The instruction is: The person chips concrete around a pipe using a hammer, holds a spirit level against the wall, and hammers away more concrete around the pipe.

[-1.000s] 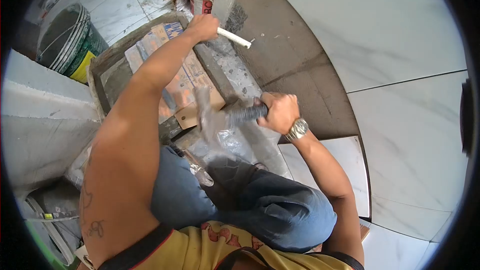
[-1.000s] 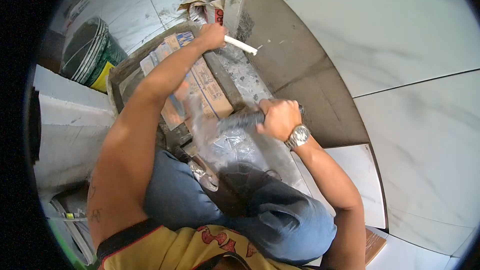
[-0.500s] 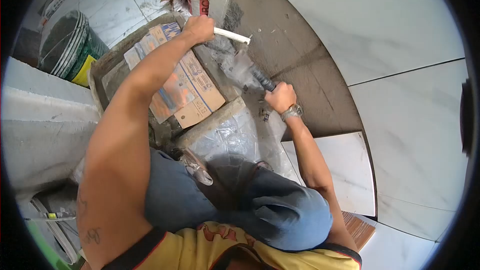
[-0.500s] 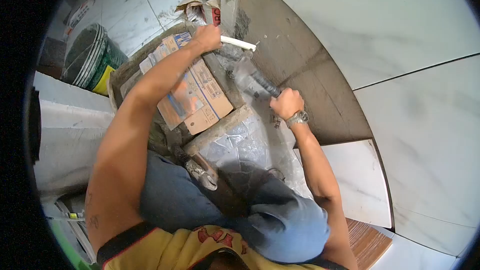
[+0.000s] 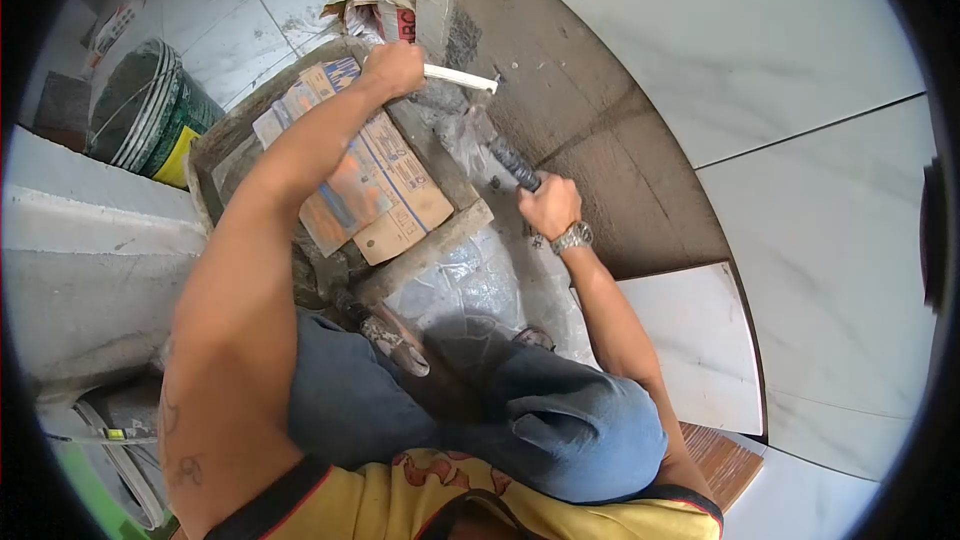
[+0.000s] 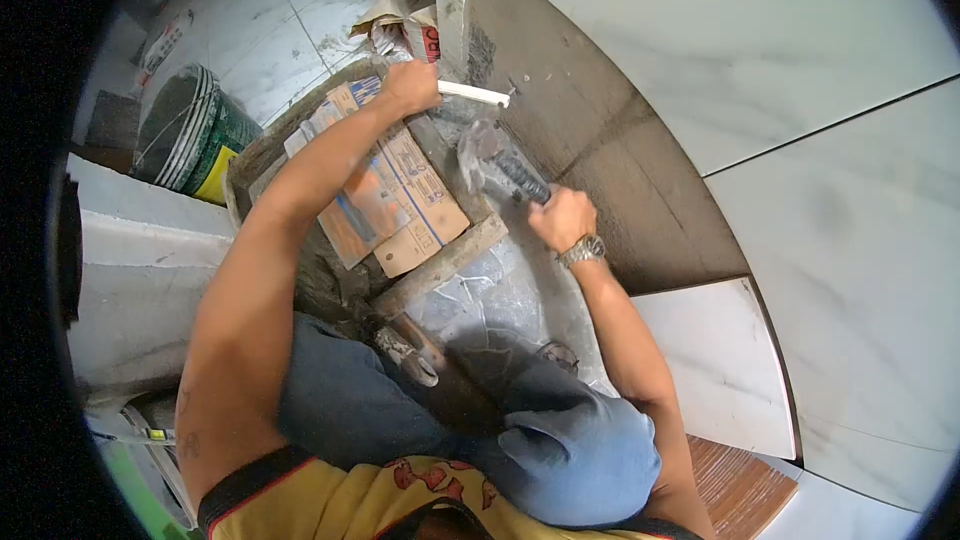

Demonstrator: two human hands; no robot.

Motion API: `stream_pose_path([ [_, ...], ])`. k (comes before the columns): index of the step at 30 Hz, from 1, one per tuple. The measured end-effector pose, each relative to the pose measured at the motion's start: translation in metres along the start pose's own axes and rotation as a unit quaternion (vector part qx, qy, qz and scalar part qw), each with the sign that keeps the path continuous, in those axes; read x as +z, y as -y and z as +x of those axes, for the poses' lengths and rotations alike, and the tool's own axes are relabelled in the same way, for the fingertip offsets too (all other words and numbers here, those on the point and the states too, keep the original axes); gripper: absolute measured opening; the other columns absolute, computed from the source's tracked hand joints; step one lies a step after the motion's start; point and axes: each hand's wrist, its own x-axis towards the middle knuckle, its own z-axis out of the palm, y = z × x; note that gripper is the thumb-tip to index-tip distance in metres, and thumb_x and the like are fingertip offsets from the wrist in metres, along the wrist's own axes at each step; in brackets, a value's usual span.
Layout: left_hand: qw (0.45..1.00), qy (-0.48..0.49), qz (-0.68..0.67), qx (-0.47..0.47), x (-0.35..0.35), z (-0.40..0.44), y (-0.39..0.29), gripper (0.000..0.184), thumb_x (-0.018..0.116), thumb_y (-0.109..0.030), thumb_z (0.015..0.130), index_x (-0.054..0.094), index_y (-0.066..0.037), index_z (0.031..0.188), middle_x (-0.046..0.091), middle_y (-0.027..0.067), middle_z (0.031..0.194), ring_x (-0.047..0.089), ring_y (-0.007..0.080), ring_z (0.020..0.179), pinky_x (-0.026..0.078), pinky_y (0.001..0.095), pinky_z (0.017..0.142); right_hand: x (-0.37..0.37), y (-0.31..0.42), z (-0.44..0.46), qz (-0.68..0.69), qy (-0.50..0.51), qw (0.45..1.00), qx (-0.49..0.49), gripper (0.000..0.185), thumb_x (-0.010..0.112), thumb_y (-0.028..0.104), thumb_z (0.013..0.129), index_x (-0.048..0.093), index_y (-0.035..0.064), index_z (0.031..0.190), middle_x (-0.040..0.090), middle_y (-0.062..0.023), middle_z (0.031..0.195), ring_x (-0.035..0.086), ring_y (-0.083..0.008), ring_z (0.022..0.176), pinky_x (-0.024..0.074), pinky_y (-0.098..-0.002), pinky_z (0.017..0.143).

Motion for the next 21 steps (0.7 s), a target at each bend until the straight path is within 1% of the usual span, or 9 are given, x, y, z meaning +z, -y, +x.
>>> stream_pose_path([
  [4,0.999,0.033,0.007,-0.02,0.006,0.008,0.002,0.038,0.08,-0.035,0.075,0.074,-0.006,0.099,0.072,0.0175,0.098,0.071,0.0341,0.093,0.057,0.044,0.082,-0.012,0.02,-0.017,0.086,-0.084,0.982,-0.148,0.019,0.068,0.023,0.072,0.065,0.0042,0.073,0.063,-0.0235,0.071,0.063,-0.0441,0.067,0.0517,-0.0476,0.061],
  [7,1.0,-0.008,0.001,0.002,0.017,0.01,0.007,0.023,0.071,-0.024,0.074,0.075,-0.008,0.09,0.072,0.0173,0.087,0.072,0.0351,0.086,0.057,0.0472,0.079,-0.02,0.012,-0.003,0.073,-0.081,0.965,-0.239,0.018,0.069,0.022,0.069,0.067,0.0057,0.075,0.064,-0.0208,0.068,0.064,-0.0419,0.065,0.0527,-0.0461,0.061],
  [8,1.0,0.001,0.0,-0.003,0.017,0.009,0.005,0.024,0.072,-0.024,0.074,0.074,-0.008,0.091,0.072,0.0173,0.088,0.072,0.0353,0.086,0.057,0.0473,0.079,-0.003,-0.004,0.01,-0.06,-0.049,0.987,-0.139,0.027,0.074,0.027,0.065,0.072,0.0094,0.084,0.07,-0.0175,0.075,0.069,-0.037,0.069,0.0566,-0.046,0.067],
  [10,1.0,0.012,-0.002,-0.016,0.014,0.009,0.004,0.025,0.072,-0.025,0.074,0.074,-0.008,0.093,0.073,0.0173,0.089,0.071,0.0359,0.086,0.057,0.0476,0.079,0.007,-0.011,0.029,-0.086,0.012,0.996,-0.022,0.029,0.074,0.031,0.069,0.072,0.0076,0.087,0.07,-0.0203,0.075,0.069,-0.0392,0.071,0.0569,-0.0484,0.068],
  [13,1.0,0.019,-0.004,-0.003,0.013,0.012,0.006,0.025,0.072,-0.025,0.075,0.074,-0.007,0.092,0.072,0.0181,0.089,0.071,0.0366,0.087,0.057,0.0475,0.079,-0.002,0.033,-0.005,-0.039,0.015,0.997,-0.071,0.029,0.071,0.032,0.072,0.071,0.0062,0.086,0.069,-0.0206,0.074,0.069,-0.0396,0.072,0.0566,-0.0487,0.068],
  [16,1.0,0.01,-0.007,-0.012,0.0,0.004,0.001,0.024,0.07,-0.024,0.075,0.074,-0.005,0.09,0.072,0.0192,0.089,0.071,0.0369,0.087,0.058,0.047,0.079,-0.027,0.05,-0.025,0.077,-0.053,0.969,-0.229,0.022,0.072,0.025,0.069,0.07,0.0068,0.081,0.068,-0.019,0.071,0.067,-0.0392,0.069,0.0555,-0.046,0.064],
  [19,1.0,0.016,-0.013,-0.015,-0.002,0.001,-0.001,0.025,0.07,-0.023,0.075,0.074,-0.003,0.09,0.072,0.02,0.09,0.071,0.037,0.088,0.058,0.0465,0.079,-0.012,0.008,0.003,0.027,-0.037,0.98,-0.192,0.022,0.071,0.026,0.07,0.071,0.007,0.082,0.069,-0.0201,0.074,0.069,-0.0379,0.07,0.0565,-0.0445,0.066],
  [20,0.999,0.027,-0.017,-0.012,-0.001,-0.002,-0.004,0.026,0.07,-0.024,0.075,0.074,-0.003,0.09,0.072,0.0202,0.09,0.071,0.0369,0.088,0.058,0.0464,0.079,0.002,-0.004,0.023,-0.042,0.014,0.999,0.0,0.023,0.071,0.026,0.071,0.073,0.0069,0.084,0.069,-0.0215,0.075,0.07,-0.0376,0.073,0.0573,-0.0445,0.068],
  [21,0.999,0.035,-0.022,-0.011,-0.001,-0.004,-0.006,0.027,0.071,-0.024,0.075,0.074,-0.002,0.091,0.072,0.0204,0.091,0.071,0.0369,0.088,0.058,0.0464,0.079,0.001,-0.005,0.018,-0.069,0.025,0.997,-0.005,0.025,0.07,0.026,0.072,0.073,0.0067,0.087,0.069,-0.0222,0.075,0.07,-0.0381,0.073,0.0574,-0.0454,0.07],
])
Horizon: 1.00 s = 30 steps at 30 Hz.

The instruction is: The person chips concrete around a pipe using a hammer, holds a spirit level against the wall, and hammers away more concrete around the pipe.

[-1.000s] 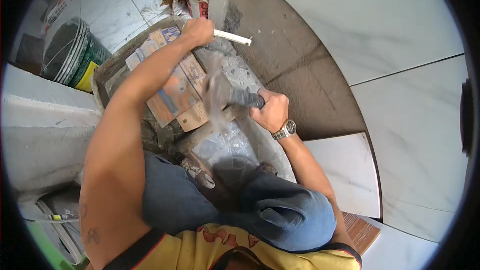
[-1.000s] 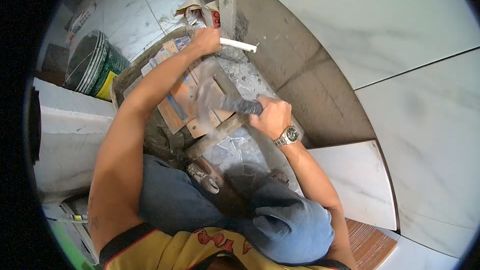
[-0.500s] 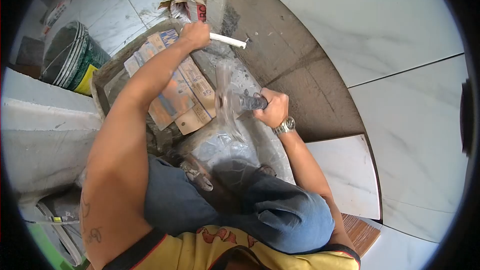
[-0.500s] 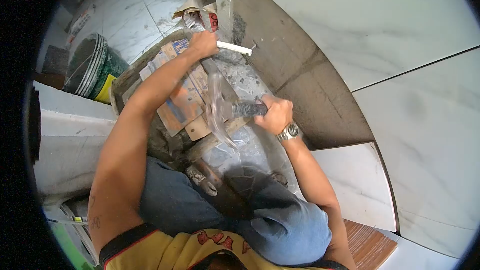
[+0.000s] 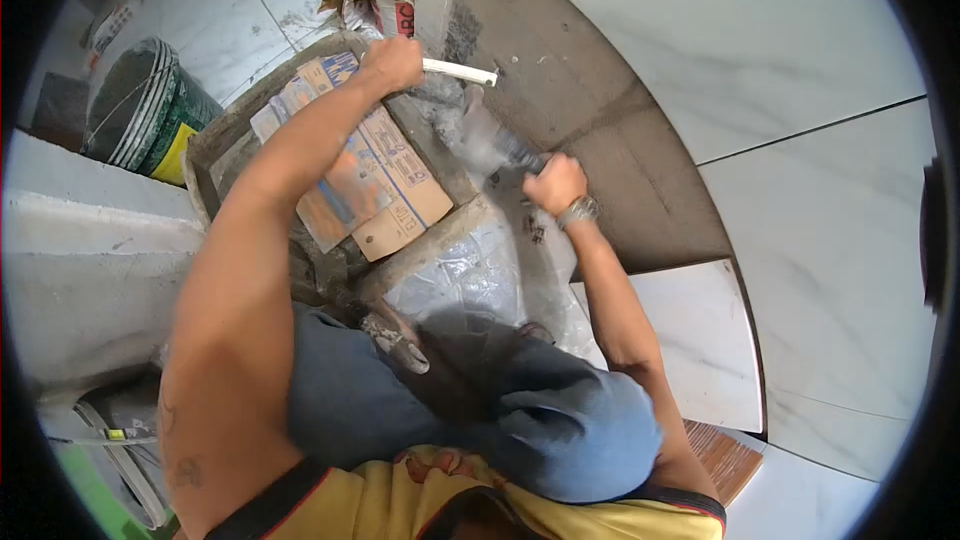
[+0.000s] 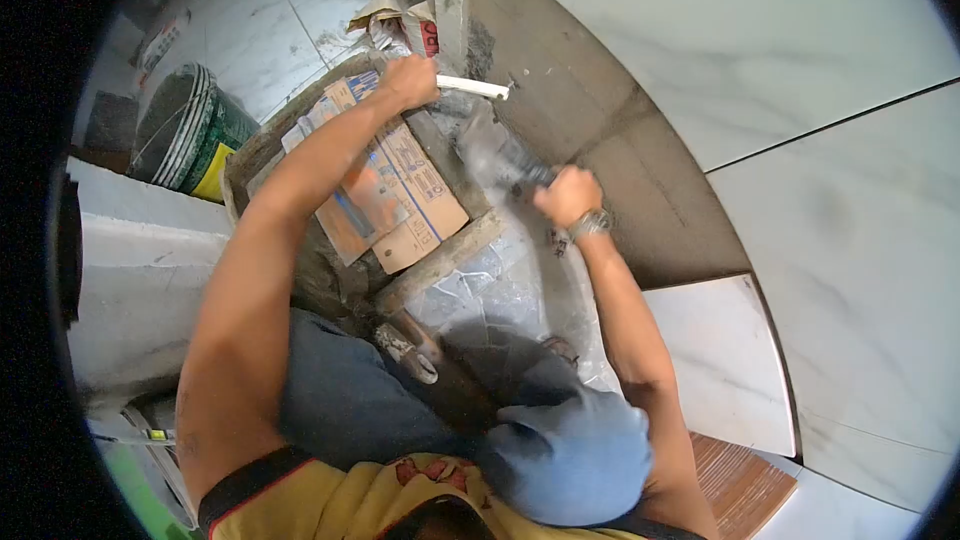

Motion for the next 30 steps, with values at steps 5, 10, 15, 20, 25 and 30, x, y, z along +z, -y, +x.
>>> stream_pose_path([
  [5,1.0,-0.008,0.013,-0.011,-0.009,0.001,0.0,0.028,0.071,-0.024,0.075,0.074,-0.002,0.092,0.072,0.0199,0.091,0.072,0.0355,0.087,0.058,0.0452,0.078,-0.025,0.056,-0.04,0.092,-0.049,0.987,-0.121,0.024,0.07,0.028,0.068,0.068,0.0067,0.078,0.067,-0.0219,0.073,0.067,-0.0408,0.071,0.0558,-0.0491,0.069],
  [10,1.0,-0.021,0.017,0.004,-0.012,-0.001,0.0,0.029,0.072,-0.025,0.074,0.074,-0.002,0.091,0.072,0.0202,0.09,0.072,0.0356,0.085,0.058,0.0449,0.077,-0.008,0.013,-0.019,0.127,-0.097,0.971,-0.18,0.024,0.067,0.024,0.069,0.063,0.0002,0.071,0.066,-0.0242,0.074,0.065,-0.0436,0.073,0.0527,-0.0498,0.066],
  [15,0.999,0.014,0.03,-0.017,-0.016,-0.002,-0.004,0.028,0.071,-0.023,0.076,0.075,-0.003,0.095,0.073,0.0194,0.094,0.072,0.0352,0.089,0.058,0.0448,0.08,-0.002,0.023,-0.022,0.161,-0.059,0.985,-0.006,0.027,0.068,0.024,0.074,0.068,-0.0026,0.078,0.066,-0.0259,0.078,0.065,-0.0454,0.075,0.0524,-0.0497,0.068],
  [20,0.999,0.027,0.035,-0.03,-0.02,0.001,-0.006,0.029,0.07,-0.023,0.077,0.074,-0.003,0.098,0.073,0.0186,0.096,0.072,0.0344,0.092,0.058,0.0446,0.082,-0.046,0.032,-0.036,0.236,-0.099,0.943,-0.211,0.024,0.067,0.022,0.074,0.069,-0.001,0.08,0.065,-0.0273,0.077,0.065,-0.0445,0.075,0.0531,-0.0481,0.066],
  [25,0.998,0.039,0.028,-0.047,-0.023,-0.001,-0.011,0.03,0.069,-0.024,0.078,0.074,-0.004,0.099,0.073,0.0185,0.096,0.072,0.0344,0.092,0.058,0.0442,0.082,0.015,-0.007,0.011,0.107,-0.015,0.993,0.038,0.031,0.07,0.032,0.073,0.072,0.0026,0.082,0.069,-0.0254,0.081,0.068,-0.0427,0.078,0.0559,-0.0493,0.075],
  [30,0.999,0.003,0.024,-0.026,-0.016,0.001,-0.005,0.028,0.069,-0.023,0.074,0.074,-0.001,0.09,0.072,0.0214,0.092,0.072,0.0367,0.089,0.058,0.0461,0.082,-0.014,0.032,-0.033,0.199,-0.083,0.971,-0.102,0.026,0.071,0.03,0.072,0.069,0.0056,0.08,0.068,-0.0232,0.08,0.067,-0.0415,0.076,0.0543,-0.0484,0.07],
])
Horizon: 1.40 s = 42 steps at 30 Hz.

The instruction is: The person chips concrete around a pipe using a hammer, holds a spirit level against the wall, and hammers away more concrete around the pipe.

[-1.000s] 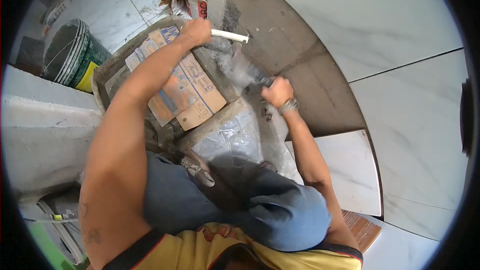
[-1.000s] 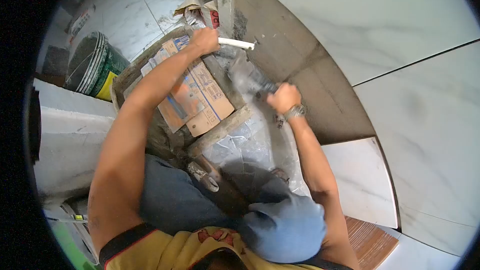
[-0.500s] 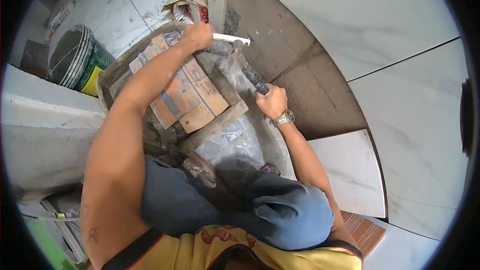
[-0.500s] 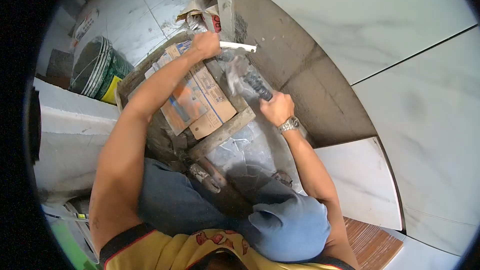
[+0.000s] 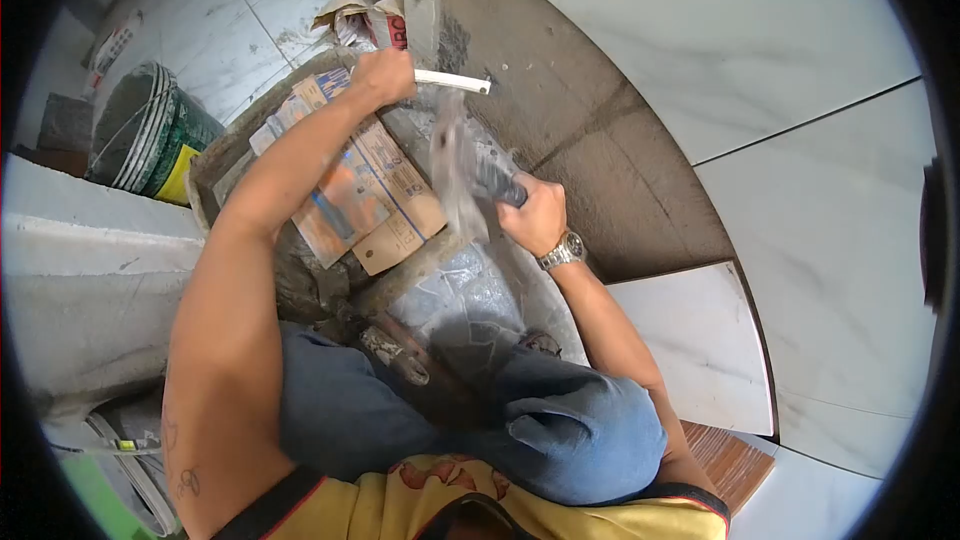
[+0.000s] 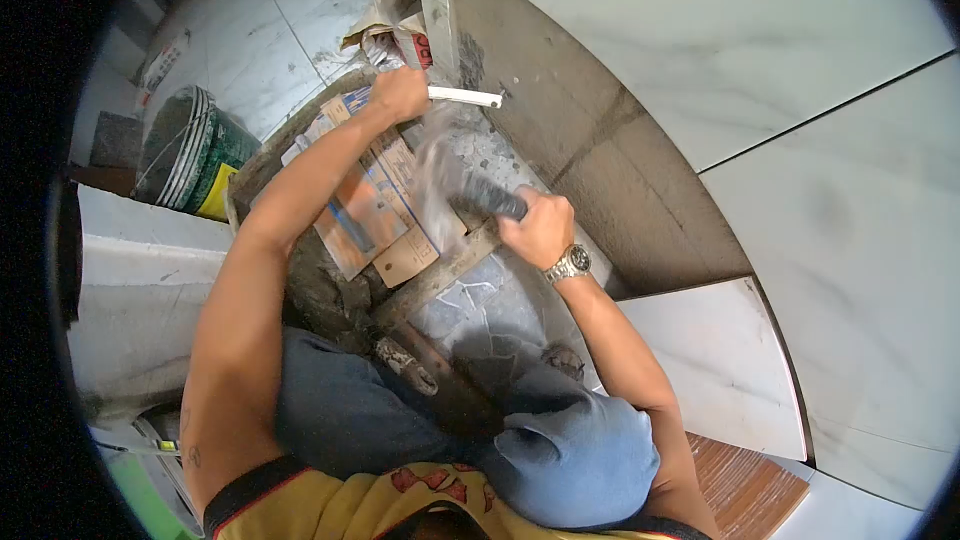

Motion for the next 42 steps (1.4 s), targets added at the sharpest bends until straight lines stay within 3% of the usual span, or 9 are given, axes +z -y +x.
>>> stream_pose_path([
  [4,1.0,-0.013,0.0,0.013,0.008,0.005,0.006,0.028,0.069,-0.023,0.073,0.074,-0.001,0.091,0.072,0.0214,0.092,0.072,0.0369,0.088,0.058,0.0461,0.081,-0.004,-0.03,0.014,0.025,0.033,0.993,-0.111,0.025,0.071,0.03,0.071,0.07,0.0071,0.083,0.07,-0.0219,0.082,0.069,-0.0396,0.078,0.0556,-0.048,0.072],
  [8,1.0,0.003,-0.001,0.01,-0.004,0.003,0.005,0.029,0.069,-0.023,0.073,0.074,-0.001,0.091,0.072,0.0214,0.093,0.072,0.0372,0.088,0.058,0.0462,0.081,0.02,-0.03,0.019,-0.117,0.082,0.982,0.124,0.03,0.069,0.033,0.074,0.073,0.0076,0.089,0.07,-0.0243,0.083,0.069,-0.0424,0.083,0.0565,-0.0485,0.078],
  [15,1.0,0.006,0.0,0.01,-0.01,-0.002,0.0,0.027,0.067,-0.019,0.075,0.073,0.0,0.092,0.072,0.0219,0.093,0.071,0.0378,0.089,0.058,0.0463,0.081,-0.024,0.015,0.006,0.102,-0.049,0.974,-0.196,0.023,0.071,0.021,0.071,0.059,0.0013,0.068,0.063,-0.0226,0.071,0.066,-0.0416,0.068,0.0523,-0.0414,0.06],
  [19,1.0,0.012,-0.009,-0.002,-0.015,-0.008,-0.007,0.027,0.066,-0.018,0.075,0.073,0.001,0.093,0.072,0.0228,0.095,0.071,0.0381,0.09,0.058,0.0462,0.081,0.021,-0.059,0.022,-0.04,0.021,0.982,0.185,0.022,0.071,0.021,0.072,0.069,0.0008,0.079,0.069,-0.021,0.079,0.067,-0.0426,0.074,0.0543,-0.0473,0.069],
  [28,0.999,0.028,0.024,0.002,-0.018,-0.008,-0.007,0.027,0.068,-0.021,0.078,0.075,-0.003,0.096,0.073,0.0177,0.095,0.072,0.0335,0.092,0.058,0.0434,0.081,-0.015,-0.019,0.0,0.078,-0.034,0.991,-0.105,0.025,0.073,0.02,0.072,0.07,-0.0013,0.086,0.067,-0.0247,0.082,0.065,-0.0448,0.074,0.0521,-0.0473,0.064],
  [31,1.0,0.012,0.015,0.001,-0.01,-0.006,-0.005,0.027,0.068,-0.019,0.075,0.074,-0.001,0.093,0.073,0.0202,0.092,0.072,0.0356,0.089,0.058,0.0455,0.081,0.034,-0.077,0.023,-0.11,0.024,0.99,0.088,0.029,0.072,0.026,0.074,0.07,-0.0012,0.085,0.067,-0.0246,0.082,0.065,-0.0454,0.075,0.053,-0.0496,0.068],
  [32,1.0,0.012,0.017,0.002,-0.005,-0.007,-0.008,0.027,0.068,-0.019,0.075,0.074,-0.001,0.093,0.073,0.0201,0.092,0.072,0.0357,0.089,0.058,0.0456,0.08,0.026,-0.066,0.022,-0.041,0.047,0.989,0.135,0.032,0.07,0.031,0.076,0.071,-0.0002,0.083,0.067,-0.0252,0.082,0.065,-0.046,0.076,0.0533,-0.0511,0.071],
  [40,0.999,0.033,0.018,-0.009,-0.017,-0.003,-0.009,0.027,0.068,-0.019,0.074,0.074,-0.001,0.094,0.072,0.022,0.095,0.072,0.0369,0.089,0.058,0.0463,0.08,-0.022,-0.007,0.005,0.098,-0.024,0.99,-0.096,0.028,0.07,0.028,0.074,0.068,0.0005,0.077,0.066,-0.0252,0.079,0.065,-0.0443,0.074,0.0529,-0.0508,0.068],
  [42,1.0,0.015,0.015,-0.011,-0.012,-0.004,-0.005,0.027,0.067,-0.019,0.075,0.074,-0.001,0.093,0.072,0.0222,0.095,0.072,0.037,0.089,0.058,0.0463,0.08,0.019,-0.051,0.021,0.012,0.008,0.999,0.031,0.028,0.07,0.029,0.074,0.07,0.001,0.079,0.067,-0.0253,0.08,0.066,-0.0443,0.075,0.0535,-0.0506,0.07],
])
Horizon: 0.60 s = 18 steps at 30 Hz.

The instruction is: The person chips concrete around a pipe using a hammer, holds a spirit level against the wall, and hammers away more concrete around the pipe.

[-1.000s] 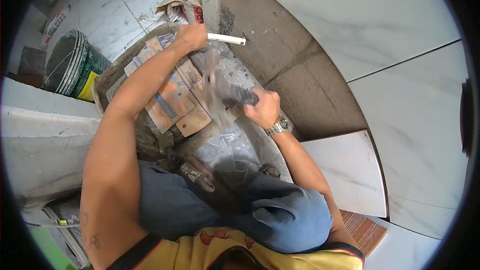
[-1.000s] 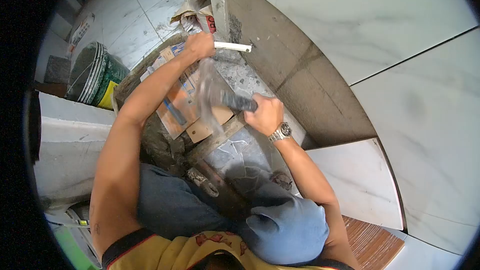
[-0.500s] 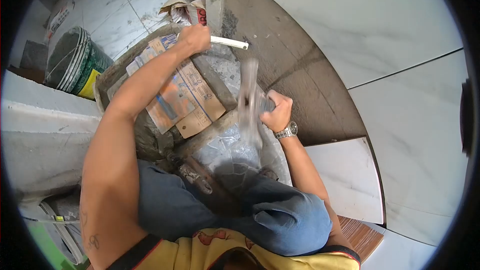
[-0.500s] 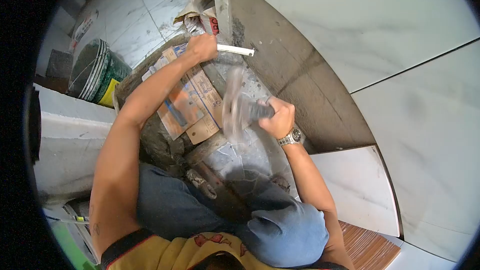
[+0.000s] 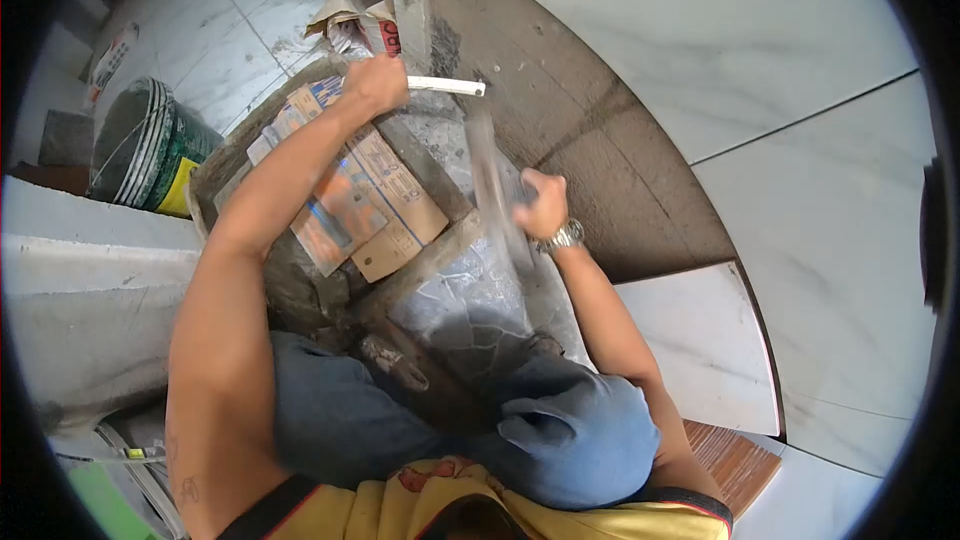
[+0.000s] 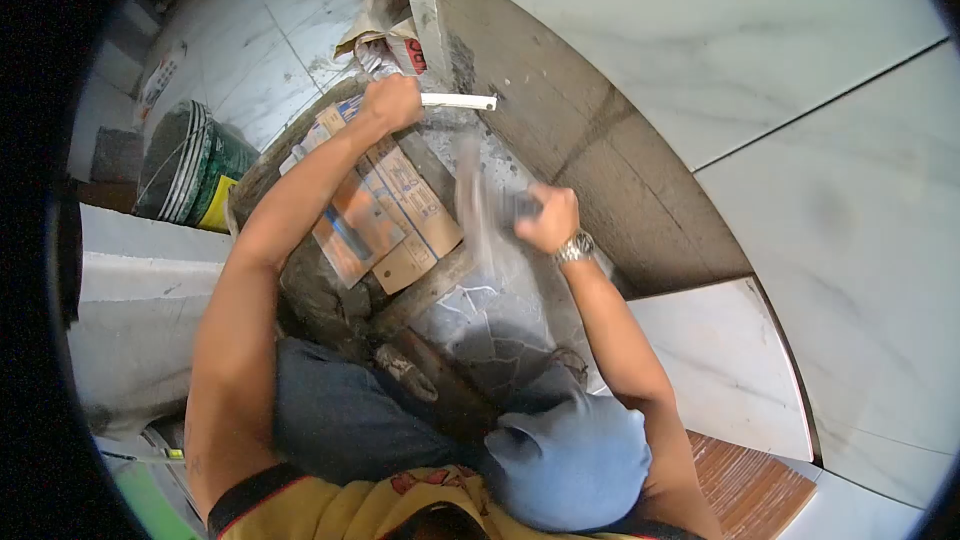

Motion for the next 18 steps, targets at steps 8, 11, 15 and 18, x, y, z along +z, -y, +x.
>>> stream_pose_path([
  [8,1.0,-0.004,0.015,-0.002,0.002,0.0,-0.003,0.028,0.07,-0.023,0.075,0.074,-0.001,0.092,0.072,0.0221,0.095,0.072,0.0369,0.088,0.058,0.0464,0.08,-0.006,0.016,-0.037,0.052,-0.053,0.997,-0.018,0.021,0.07,0.021,0.068,0.065,0.0019,0.075,0.065,-0.0223,0.072,0.065,-0.0421,0.07,0.0533,-0.0466,0.066],
  [11,1.0,0.006,0.014,-0.011,0.008,0.005,0.002,0.028,0.07,-0.023,0.074,0.074,-0.002,0.092,0.072,0.0214,0.096,0.072,0.0366,0.089,0.058,0.0463,0.08,-0.026,0.037,-0.032,0.135,-0.07,0.979,-0.135,0.018,0.07,0.016,0.062,0.062,0.0025,0.071,0.066,-0.0189,0.072,0.065,-0.0389,0.068,0.0536,-0.0432,0.063],
  [15,1.0,0.012,0.007,-0.006,0.01,-0.001,-0.003,0.028,0.071,-0.023,0.074,0.075,-0.003,0.093,0.072,0.0205,0.095,0.072,0.0366,0.089,0.058,0.0458,0.081,0.02,-0.013,0.007,-0.035,0.027,0.988,0.146,0.031,0.069,0.033,0.071,0.071,0.0034,0.082,0.069,-0.0236,0.08,0.068,-0.041,0.079,0.0555,-0.0494,0.073],
  [18,1.0,0.007,0.008,-0.015,0.005,0.001,-0.001,0.027,0.07,-0.023,0.074,0.075,-0.003,0.093,0.072,0.0205,0.095,0.072,0.0366,0.089,0.058,0.0455,0.081,0.024,0.006,-0.014,-0.046,0.001,0.995,0.085,0.028,0.071,0.032,0.074,0.071,0.0041,0.08,0.068,-0.0223,0.075,0.067,-0.0425,0.076,0.055,-0.0483,0.072],
])
